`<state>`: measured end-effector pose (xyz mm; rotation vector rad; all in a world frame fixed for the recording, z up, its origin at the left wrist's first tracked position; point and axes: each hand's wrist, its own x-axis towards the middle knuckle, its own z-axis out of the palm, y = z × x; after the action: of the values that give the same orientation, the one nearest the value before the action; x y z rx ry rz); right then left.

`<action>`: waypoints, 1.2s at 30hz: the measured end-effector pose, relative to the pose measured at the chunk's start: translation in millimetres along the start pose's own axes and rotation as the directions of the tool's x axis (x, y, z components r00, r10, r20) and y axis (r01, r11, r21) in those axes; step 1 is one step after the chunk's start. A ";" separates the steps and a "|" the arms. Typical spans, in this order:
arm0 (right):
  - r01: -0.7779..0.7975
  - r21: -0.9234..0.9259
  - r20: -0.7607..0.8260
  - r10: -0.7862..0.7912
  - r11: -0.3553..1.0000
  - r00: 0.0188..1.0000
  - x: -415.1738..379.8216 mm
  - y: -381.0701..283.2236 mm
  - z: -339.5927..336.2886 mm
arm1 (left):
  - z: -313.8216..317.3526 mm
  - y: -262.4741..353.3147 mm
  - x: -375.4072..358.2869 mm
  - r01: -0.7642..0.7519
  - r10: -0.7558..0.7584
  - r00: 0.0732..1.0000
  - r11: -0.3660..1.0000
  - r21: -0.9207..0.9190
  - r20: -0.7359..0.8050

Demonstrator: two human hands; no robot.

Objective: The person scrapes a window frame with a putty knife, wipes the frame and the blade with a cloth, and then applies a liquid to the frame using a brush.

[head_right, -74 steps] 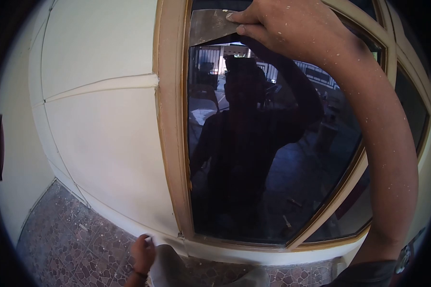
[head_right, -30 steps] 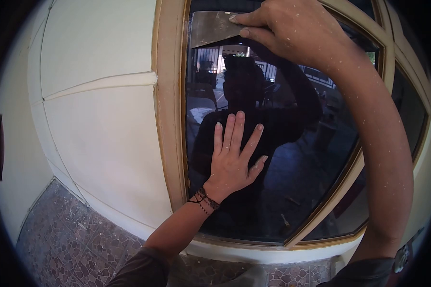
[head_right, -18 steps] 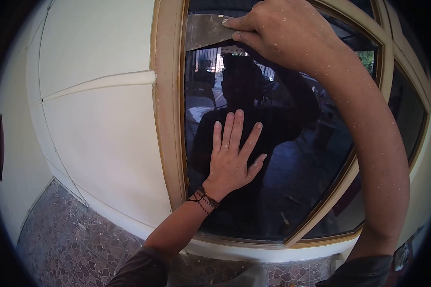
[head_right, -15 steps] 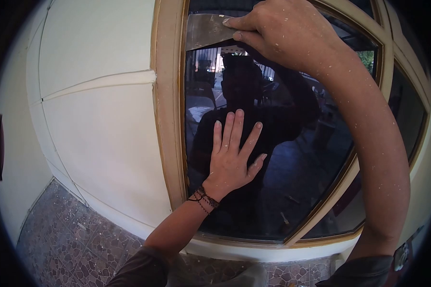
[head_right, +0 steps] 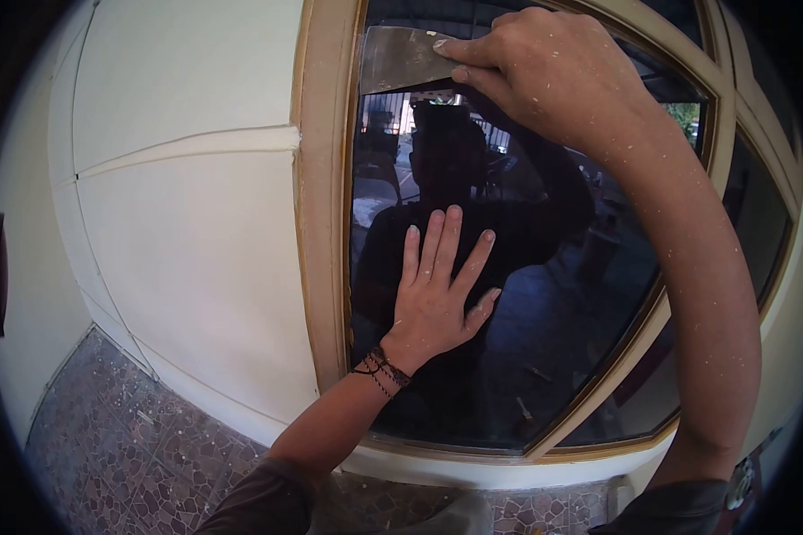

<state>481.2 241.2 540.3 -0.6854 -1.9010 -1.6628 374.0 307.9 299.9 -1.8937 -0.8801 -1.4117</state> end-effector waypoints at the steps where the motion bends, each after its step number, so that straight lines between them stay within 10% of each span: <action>1: 0.021 -0.014 -0.007 -0.022 1.000 1.000 0.5 -0.2 0.3 | 0.0 -0.1 -0.3 0.004 -0.004 1.000 1.000 -0.002 -0.003; 36: -0.031 0.058 0.066 0.027 0.998 0.997 -14.9 -19.5 -11.6 | -1.0 -2.6 -2.6 -0.007 0.006 1.000 0.999 -0.031 -0.021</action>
<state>479.7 226.9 517.4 -0.7482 -1.9676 -1.5784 370.9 308.3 297.9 -1.9001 -0.8458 -1.4464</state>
